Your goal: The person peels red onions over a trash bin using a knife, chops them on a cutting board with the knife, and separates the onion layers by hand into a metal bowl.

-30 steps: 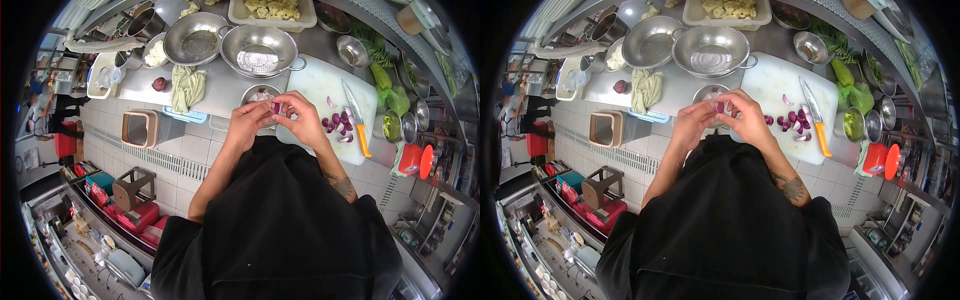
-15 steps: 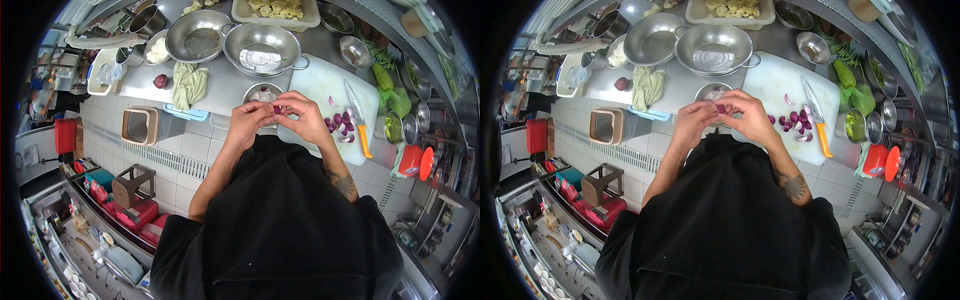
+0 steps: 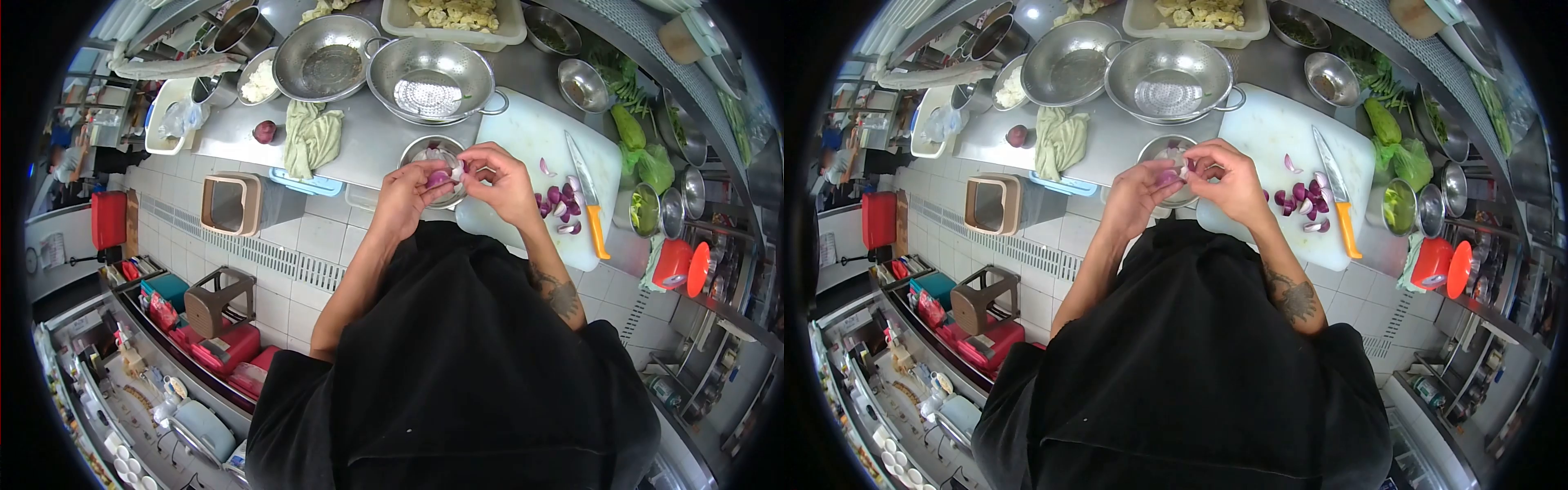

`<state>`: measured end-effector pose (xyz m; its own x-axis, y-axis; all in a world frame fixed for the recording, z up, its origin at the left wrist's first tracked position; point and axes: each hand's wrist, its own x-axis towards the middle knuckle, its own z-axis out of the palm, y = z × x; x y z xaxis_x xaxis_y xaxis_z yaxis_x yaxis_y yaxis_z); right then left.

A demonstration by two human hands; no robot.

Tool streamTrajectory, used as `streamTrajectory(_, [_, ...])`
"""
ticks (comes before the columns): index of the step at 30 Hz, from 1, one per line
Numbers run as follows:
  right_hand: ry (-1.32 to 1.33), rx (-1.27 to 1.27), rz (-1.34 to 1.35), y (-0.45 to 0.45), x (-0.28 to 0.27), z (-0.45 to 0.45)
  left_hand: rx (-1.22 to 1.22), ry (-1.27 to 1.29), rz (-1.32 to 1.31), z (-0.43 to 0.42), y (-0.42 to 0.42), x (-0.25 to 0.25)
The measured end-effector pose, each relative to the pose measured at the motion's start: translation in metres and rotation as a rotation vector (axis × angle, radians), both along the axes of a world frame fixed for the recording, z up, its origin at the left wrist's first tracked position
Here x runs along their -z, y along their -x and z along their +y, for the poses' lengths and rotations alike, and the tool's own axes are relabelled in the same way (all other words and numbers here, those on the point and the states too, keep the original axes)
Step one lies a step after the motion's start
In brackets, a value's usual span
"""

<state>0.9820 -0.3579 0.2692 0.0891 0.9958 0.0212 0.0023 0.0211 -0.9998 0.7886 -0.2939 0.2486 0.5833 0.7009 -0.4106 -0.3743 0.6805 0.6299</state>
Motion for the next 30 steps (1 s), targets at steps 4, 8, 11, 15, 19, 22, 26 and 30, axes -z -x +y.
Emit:
streamTrajectory(4, [-0.015,0.035,-0.014,-0.003,0.004,0.001,0.010,-0.304,0.372,-0.004,-0.011,0.002])
streamTrajectory(8, [-0.083,0.003,-0.190,0.000,0.010,0.002,0.079,-0.547,0.507,0.001,-0.015,0.003])
streamTrajectory(11, [-0.127,0.029,-0.262,0.006,0.007,0.001,0.106,-0.260,0.334,0.001,-0.018,-0.020])
streamTrajectory(15, [-0.100,-0.022,-0.256,0.007,0.006,0.000,0.101,-0.101,0.221,0.003,-0.015,-0.023])
streamTrajectory(19, [-0.100,-0.045,-0.244,0.006,0.005,0.000,0.090,-0.100,0.189,0.003,-0.012,-0.019])
streamTrajectory(22, [-0.112,-0.045,-0.261,0.009,0.008,0.000,0.053,-0.140,0.218,0.001,-0.013,-0.012])
streamTrajectory(26, [-0.104,-0.047,-0.219,0.009,0.008,0.000,0.040,-0.136,0.222,0.000,-0.011,-0.010])
streamTrajectory(30, [-0.130,-0.027,-0.172,0.012,0.010,0.000,0.024,-0.115,0.189,-0.001,-0.008,-0.012])
